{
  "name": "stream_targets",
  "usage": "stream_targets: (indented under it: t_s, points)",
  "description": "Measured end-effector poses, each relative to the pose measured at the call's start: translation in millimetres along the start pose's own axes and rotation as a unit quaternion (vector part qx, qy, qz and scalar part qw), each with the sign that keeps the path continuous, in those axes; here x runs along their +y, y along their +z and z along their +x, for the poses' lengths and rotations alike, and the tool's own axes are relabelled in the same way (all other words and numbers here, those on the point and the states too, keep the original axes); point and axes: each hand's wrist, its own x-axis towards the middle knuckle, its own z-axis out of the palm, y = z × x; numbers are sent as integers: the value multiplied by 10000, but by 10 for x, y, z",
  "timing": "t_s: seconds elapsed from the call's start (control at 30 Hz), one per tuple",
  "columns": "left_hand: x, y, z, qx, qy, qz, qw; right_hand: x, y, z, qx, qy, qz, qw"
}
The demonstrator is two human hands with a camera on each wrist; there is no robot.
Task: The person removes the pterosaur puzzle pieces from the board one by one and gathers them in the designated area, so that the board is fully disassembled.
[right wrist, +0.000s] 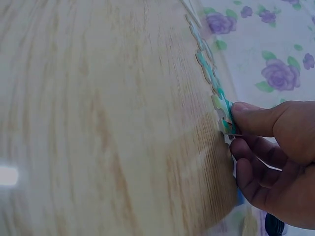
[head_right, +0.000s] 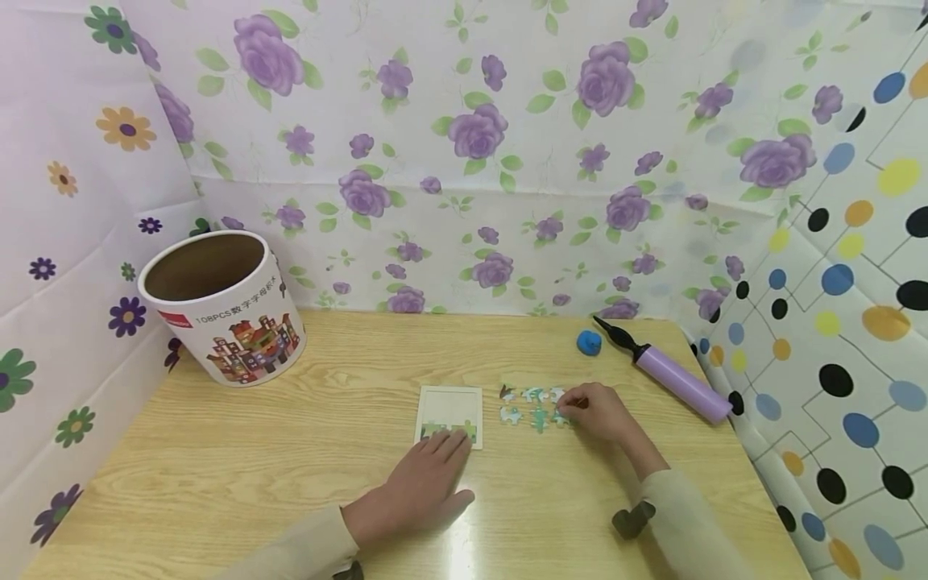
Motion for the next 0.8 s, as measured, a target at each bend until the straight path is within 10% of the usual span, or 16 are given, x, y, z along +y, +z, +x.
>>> stream_targets:
  t_s: [0.4,0.8]
  points:
    - [11,3,-20,70,25,-207,9998,-153,-5,5,119,247,219,9994]
    - [31,59,12,456,96,145,9988,-620,145,205,47,-555,571,9968]
